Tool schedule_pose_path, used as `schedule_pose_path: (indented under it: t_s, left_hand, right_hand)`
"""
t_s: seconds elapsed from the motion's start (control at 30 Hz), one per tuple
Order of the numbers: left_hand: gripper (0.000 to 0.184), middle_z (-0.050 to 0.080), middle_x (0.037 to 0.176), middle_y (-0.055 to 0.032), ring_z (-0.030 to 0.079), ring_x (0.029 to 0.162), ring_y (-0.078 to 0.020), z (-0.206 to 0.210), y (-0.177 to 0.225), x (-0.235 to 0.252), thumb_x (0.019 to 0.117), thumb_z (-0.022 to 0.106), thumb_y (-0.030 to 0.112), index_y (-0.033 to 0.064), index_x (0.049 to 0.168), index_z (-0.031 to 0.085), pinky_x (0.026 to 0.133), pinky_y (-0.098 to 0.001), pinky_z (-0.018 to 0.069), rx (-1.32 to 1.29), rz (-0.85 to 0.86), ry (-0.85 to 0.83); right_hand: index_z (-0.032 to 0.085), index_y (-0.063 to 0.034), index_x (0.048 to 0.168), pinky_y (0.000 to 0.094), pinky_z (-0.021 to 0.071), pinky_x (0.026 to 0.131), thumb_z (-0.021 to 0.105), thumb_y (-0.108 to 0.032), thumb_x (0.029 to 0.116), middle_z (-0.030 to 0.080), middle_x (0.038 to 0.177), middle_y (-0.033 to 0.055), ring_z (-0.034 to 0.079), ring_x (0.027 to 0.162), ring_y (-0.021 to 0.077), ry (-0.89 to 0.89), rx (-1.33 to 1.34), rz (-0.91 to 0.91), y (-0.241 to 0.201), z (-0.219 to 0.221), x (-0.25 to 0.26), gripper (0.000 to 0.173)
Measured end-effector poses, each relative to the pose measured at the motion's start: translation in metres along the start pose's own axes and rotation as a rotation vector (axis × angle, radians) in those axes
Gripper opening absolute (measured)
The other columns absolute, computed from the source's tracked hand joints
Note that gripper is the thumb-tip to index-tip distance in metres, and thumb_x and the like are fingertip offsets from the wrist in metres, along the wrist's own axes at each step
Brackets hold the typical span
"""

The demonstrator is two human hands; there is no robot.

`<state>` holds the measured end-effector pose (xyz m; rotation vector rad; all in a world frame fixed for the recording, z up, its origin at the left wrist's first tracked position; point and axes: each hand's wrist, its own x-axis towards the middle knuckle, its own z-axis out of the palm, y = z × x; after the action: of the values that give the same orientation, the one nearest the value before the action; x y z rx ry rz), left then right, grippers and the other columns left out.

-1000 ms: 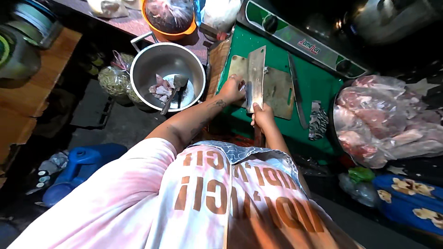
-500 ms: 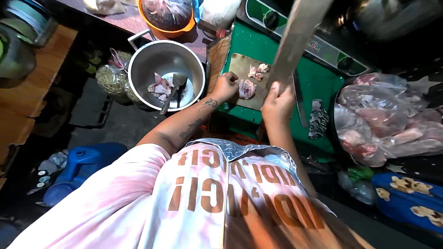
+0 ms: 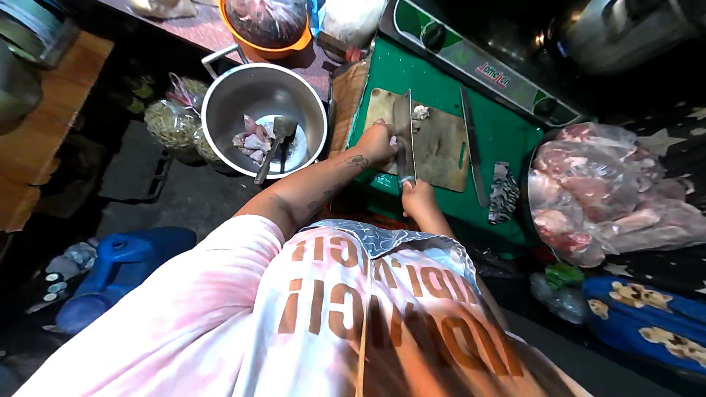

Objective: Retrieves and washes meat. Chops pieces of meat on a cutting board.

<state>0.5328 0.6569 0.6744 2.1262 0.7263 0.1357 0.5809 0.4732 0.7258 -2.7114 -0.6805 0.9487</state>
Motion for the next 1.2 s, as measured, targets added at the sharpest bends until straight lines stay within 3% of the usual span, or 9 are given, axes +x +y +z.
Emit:
schedule_pose_path:
  t_s: [0.13, 0.3, 0.4, 0.5, 0.6, 0.67, 0.93, 1.1, 1.2]
  left_hand:
    - [0.032, 0.061, 0.120, -0.0209, 0.064, 0.111, -0.0349, 0.001, 0.001, 0.005, 0.0922, 0.070, 0.022, -0.0011, 0.115, 0.068, 0.095, -0.0525, 0.0538, 0.027, 0.020, -0.027]
    - [0.028, 0.062, 0.123, -0.0211, 0.064, 0.114, -0.0357, 0.001, 0.003, 0.011, 0.0925, 0.070, 0.019, -0.0006, 0.112, 0.069, 0.097, -0.0540, 0.0532, 0.045, -0.004, -0.033]
    - [0.026, 0.061, 0.123, -0.0206, 0.063, 0.115, -0.0353, -0.001, 0.008, 0.008, 0.0900, 0.070, 0.015, 0.0012, 0.112, 0.069, 0.096, -0.0534, 0.0536, 0.079, -0.022, -0.051]
    - [0.027, 0.065, 0.114, -0.0233, 0.065, 0.110, -0.0375, -0.004, 0.009, 0.004, 0.0910, 0.070, 0.013, -0.0024, 0.113, 0.067, 0.096, -0.0541, 0.0525, 0.030, -0.006, -0.015]
    - [0.028, 0.069, 0.106, -0.0219, 0.068, 0.102, -0.0362, -0.010, 0.007, -0.003, 0.0911, 0.069, 0.010, -0.0019, 0.116, 0.065, 0.091, -0.0551, 0.0543, -0.039, -0.041, 0.006]
    - [0.029, 0.069, 0.105, -0.0216, 0.069, 0.100, -0.0355, -0.014, 0.006, -0.007, 0.0914, 0.070, 0.009, -0.0014, 0.117, 0.064, 0.091, -0.0552, 0.0546, -0.101, -0.070, 0.010]
    - [0.033, 0.067, 0.111, -0.0170, 0.068, 0.094, -0.0227, -0.046, 0.003, -0.007, 0.0910, 0.072, 0.002, -0.0020, 0.122, 0.061, 0.086, -0.0421, 0.0579, -0.512, -0.088, 0.014]
    - [0.033, 0.071, 0.108, -0.0118, 0.068, 0.088, -0.0161, -0.080, 0.044, -0.017, 0.0996, 0.065, 0.011, 0.0028, 0.132, 0.062, 0.079, -0.0349, 0.0573, -0.371, 0.058, -0.131]
    - [0.028, 0.072, 0.113, -0.0121, 0.071, 0.087, -0.0177, -0.091, 0.056, -0.017, 0.1037, 0.057, 0.009, 0.0037, 0.131, 0.062, 0.075, -0.0360, 0.0597, -0.299, 0.056, -0.119]
  right_hand:
    - [0.058, 0.0045, 0.124, 0.0510, 0.0582, 0.067, 0.039, -0.032, 0.1122, 0.067, 0.094, 0.0239, 0.069, 0.070, 0.0331, 0.008, -0.006, -0.004, -0.029, -0.006, 0.024, 0.043]
    - [0.058, 0.0075, 0.129, 0.0627, 0.0493, 0.098, 0.048, -0.022, 0.1078, 0.063, 0.125, 0.0305, 0.063, 0.118, 0.0434, 0.049, 0.023, -0.114, -0.075, -0.020, 0.071, 0.038]
    - [0.058, 0.0059, 0.133, 0.0611, 0.0476, 0.104, 0.048, -0.024, 0.1080, 0.062, 0.131, 0.0279, 0.060, 0.126, 0.0411, 0.064, 0.000, -0.138, -0.086, -0.023, 0.079, 0.040]
    - [0.057, 0.0050, 0.133, 0.0607, 0.0501, 0.100, 0.046, -0.025, 0.1093, 0.063, 0.127, 0.0285, 0.064, 0.119, 0.0414, 0.039, 0.022, -0.112, -0.073, -0.022, 0.063, 0.040]
    - [0.056, 0.0036, 0.129, 0.0479, 0.0591, 0.065, 0.042, -0.031, 0.1114, 0.065, 0.100, 0.0240, 0.068, 0.070, 0.0302, -0.017, 0.036, -0.039, -0.037, -0.017, 0.037, 0.042]
    - [0.055, 0.0058, 0.124, 0.0448, 0.0572, 0.059, 0.041, -0.036, 0.1121, 0.063, 0.088, 0.0220, 0.063, 0.059, 0.0277, -0.066, 0.050, -0.013, -0.005, -0.016, 0.018, 0.046]
    - [0.061, 0.0065, 0.121, 0.0344, 0.0532, 0.076, 0.056, -0.023, 0.1077, 0.064, 0.091, 0.0125, 0.060, 0.075, 0.0128, -0.184, 0.270, -0.074, 0.090, -0.050, -0.041, 0.033]
    - [0.060, 0.0058, 0.116, 0.0227, 0.0492, 0.053, 0.053, -0.021, 0.1091, 0.056, 0.072, 0.0032, 0.052, 0.053, 0.0049, -0.044, 0.399, -0.025, 0.103, -0.067, -0.065, 0.028]
    - [0.059, 0.0058, 0.115, 0.0221, 0.0479, 0.053, 0.052, -0.022, 0.1094, 0.054, 0.070, 0.0023, 0.051, 0.052, 0.0044, 0.027, 0.403, -0.011, 0.107, -0.075, -0.065, 0.029]
